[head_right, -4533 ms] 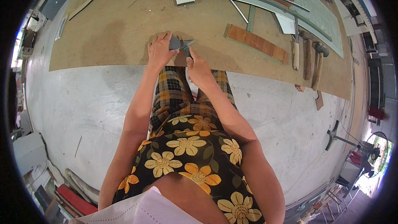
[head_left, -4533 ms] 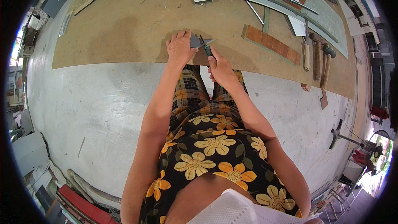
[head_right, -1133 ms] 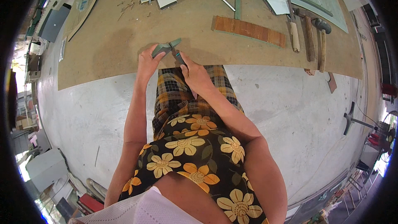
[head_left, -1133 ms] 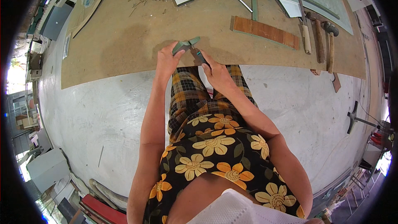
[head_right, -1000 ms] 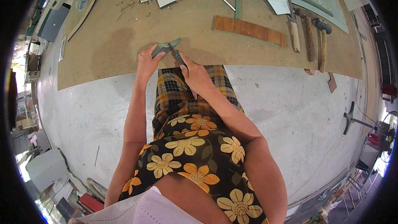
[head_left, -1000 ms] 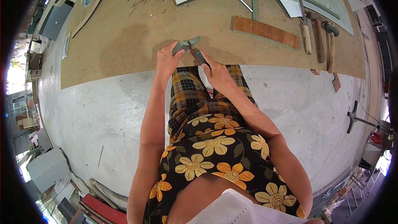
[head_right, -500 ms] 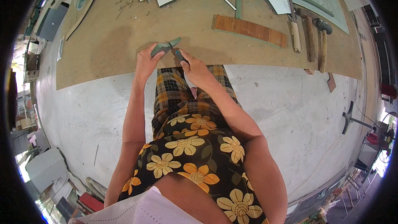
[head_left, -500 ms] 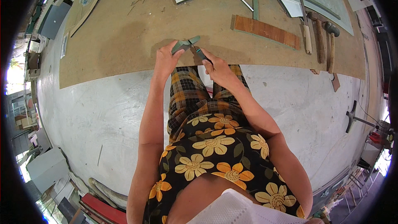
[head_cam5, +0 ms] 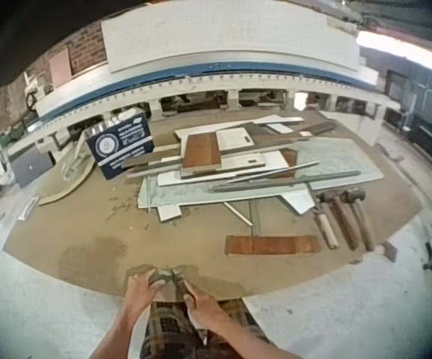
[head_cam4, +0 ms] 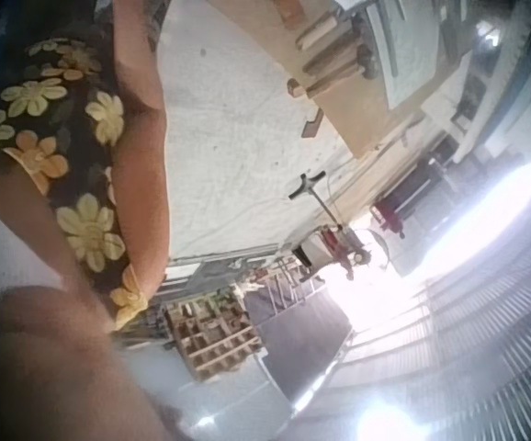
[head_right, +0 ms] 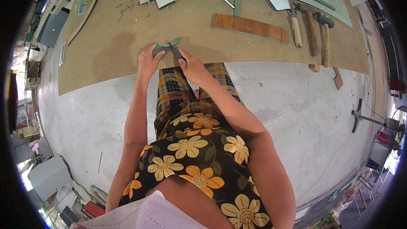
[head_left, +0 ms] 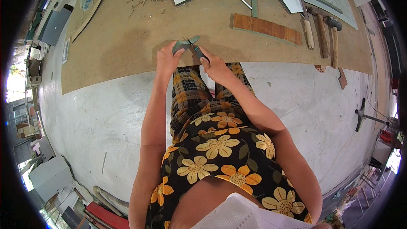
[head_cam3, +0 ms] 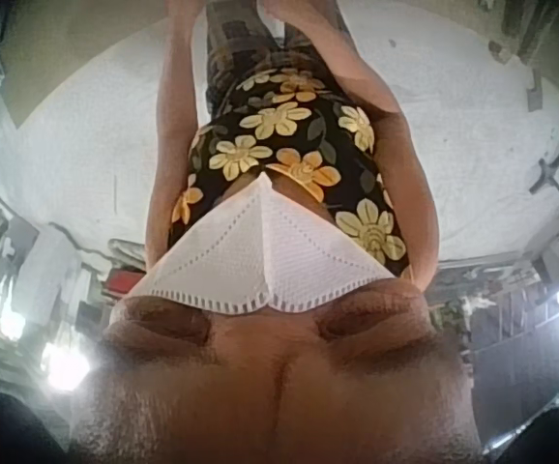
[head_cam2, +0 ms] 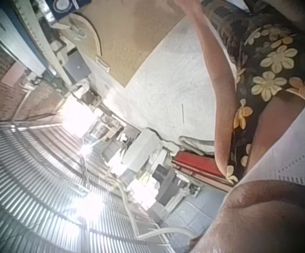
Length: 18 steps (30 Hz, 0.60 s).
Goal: The person shaves and shapes the edges of small wood strips and laminate pieces using a utility knife.
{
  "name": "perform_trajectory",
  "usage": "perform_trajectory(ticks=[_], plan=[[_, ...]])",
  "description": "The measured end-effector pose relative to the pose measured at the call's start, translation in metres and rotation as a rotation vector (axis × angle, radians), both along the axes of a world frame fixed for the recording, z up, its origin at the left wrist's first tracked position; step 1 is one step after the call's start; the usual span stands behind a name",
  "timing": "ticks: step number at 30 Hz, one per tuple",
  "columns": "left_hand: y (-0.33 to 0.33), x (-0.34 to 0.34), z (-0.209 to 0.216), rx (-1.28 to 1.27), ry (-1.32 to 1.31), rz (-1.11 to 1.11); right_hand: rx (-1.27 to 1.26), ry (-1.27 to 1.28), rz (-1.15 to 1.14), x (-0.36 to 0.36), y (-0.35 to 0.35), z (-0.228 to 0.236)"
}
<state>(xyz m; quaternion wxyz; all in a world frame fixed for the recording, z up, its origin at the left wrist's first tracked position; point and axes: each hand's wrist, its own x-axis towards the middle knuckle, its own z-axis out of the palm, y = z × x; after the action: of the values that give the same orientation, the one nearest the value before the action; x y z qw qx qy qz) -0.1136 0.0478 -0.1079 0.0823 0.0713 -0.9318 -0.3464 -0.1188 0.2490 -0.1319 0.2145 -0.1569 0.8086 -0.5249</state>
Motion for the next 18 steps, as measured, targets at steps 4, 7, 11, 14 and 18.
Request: perform_trajectory(ticks=[4, 7, 11, 14, 18], plan=[[0.003, 0.0, 0.001, -0.004, -0.03, 0.034, -0.017, -0.03, -0.031, 0.016, 0.009, 0.005], [-0.005, -0.001, -0.007, 0.004, -0.032, 0.021, 0.041, -0.037, -0.029, 0.025, 0.017, 0.011], [-0.007, -0.005, -0.003, -0.027, 0.027, 0.051, -0.011, 0.048, -0.028, 0.036, 0.031, -0.019], [-0.007, -0.002, -0.001, 0.011, -0.005, 0.024, -0.013, -0.09, -0.071, 0.038, 0.035, 0.031], [-0.008, 0.0, 0.001, 0.046, -0.041, -0.042, -0.04, -0.166, -0.025, 0.014, 0.024, 0.042]])
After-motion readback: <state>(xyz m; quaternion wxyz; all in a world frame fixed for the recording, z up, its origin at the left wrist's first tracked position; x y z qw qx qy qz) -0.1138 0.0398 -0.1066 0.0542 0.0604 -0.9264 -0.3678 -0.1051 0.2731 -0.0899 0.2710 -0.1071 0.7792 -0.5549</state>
